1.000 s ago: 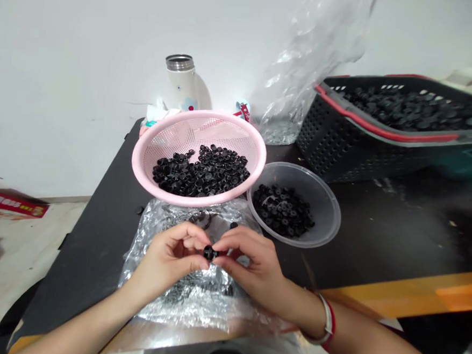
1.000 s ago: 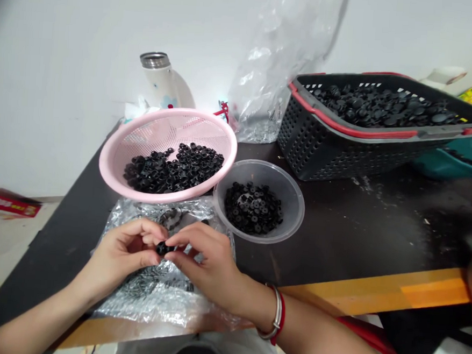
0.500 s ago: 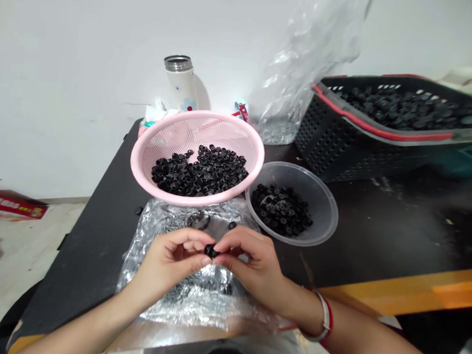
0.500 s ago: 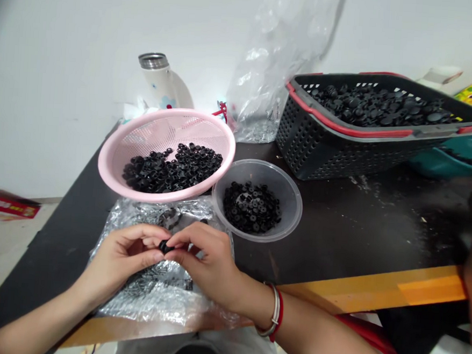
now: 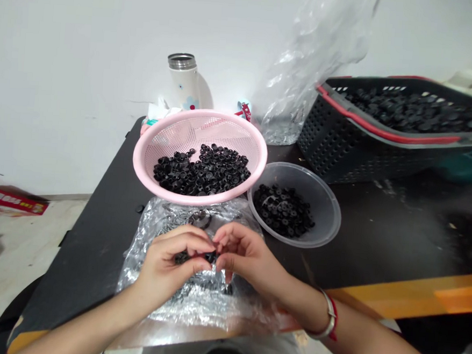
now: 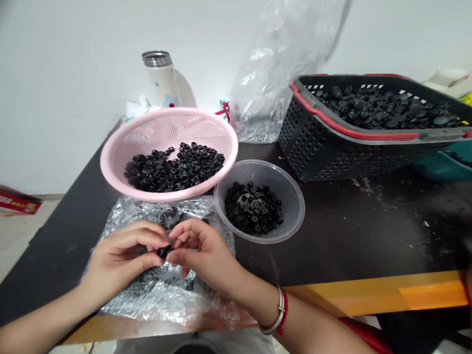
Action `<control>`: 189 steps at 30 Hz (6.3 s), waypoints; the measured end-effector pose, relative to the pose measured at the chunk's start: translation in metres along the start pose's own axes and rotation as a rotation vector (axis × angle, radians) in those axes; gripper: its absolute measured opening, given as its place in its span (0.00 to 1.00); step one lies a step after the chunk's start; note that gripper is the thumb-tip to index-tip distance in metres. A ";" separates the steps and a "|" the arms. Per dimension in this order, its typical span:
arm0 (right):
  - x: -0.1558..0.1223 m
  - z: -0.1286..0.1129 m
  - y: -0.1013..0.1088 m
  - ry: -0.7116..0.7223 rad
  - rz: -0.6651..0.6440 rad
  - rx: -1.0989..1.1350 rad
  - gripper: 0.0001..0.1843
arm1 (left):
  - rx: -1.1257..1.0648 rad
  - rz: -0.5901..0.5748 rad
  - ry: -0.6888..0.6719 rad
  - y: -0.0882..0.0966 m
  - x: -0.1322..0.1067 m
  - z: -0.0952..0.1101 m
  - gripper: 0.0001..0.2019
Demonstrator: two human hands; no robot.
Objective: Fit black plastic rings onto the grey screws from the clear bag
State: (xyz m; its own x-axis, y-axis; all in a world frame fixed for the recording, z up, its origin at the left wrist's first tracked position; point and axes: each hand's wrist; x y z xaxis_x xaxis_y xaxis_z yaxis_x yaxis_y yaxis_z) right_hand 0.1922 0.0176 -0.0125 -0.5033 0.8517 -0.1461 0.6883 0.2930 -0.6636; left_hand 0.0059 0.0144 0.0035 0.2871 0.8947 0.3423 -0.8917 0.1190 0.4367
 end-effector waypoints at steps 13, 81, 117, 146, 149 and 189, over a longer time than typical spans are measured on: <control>-0.002 -0.001 0.004 -0.103 -0.115 0.013 0.15 | 0.082 -0.061 -0.212 -0.005 -0.005 -0.006 0.15; -0.017 -0.047 -0.013 0.793 -0.021 -1.846 0.13 | 0.076 0.333 -0.151 0.016 0.000 0.004 0.14; 0.006 -0.120 0.055 -0.103 -0.134 -1.982 0.13 | 0.797 -0.455 -0.185 0.014 0.008 -0.018 0.06; -0.010 -0.045 -0.012 0.258 0.080 -0.782 0.12 | 0.183 -0.086 -0.011 0.015 0.007 0.000 0.04; 0.000 -0.030 -0.006 0.139 0.109 -0.570 0.14 | 0.138 -0.074 0.039 0.014 0.006 0.002 0.05; 0.008 0.007 0.011 -0.168 -0.059 -0.004 0.18 | 0.898 -0.414 -0.030 0.056 0.137 -0.009 0.15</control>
State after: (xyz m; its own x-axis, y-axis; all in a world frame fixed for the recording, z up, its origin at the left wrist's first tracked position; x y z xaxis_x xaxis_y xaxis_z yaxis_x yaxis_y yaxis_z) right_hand 0.1923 0.0245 -0.0257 -0.6233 0.7482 -0.2275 0.6567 0.3428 -0.6717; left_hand -0.0075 0.1473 0.0675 0.5363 0.8433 0.0355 -0.1255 0.0381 0.9914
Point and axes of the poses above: each hand's wrist, its own x-axis towards the middle knuckle, its own y-axis out of the back of the hand, z = x × y, and after that the axes turned 9 degrees about x, right-handed
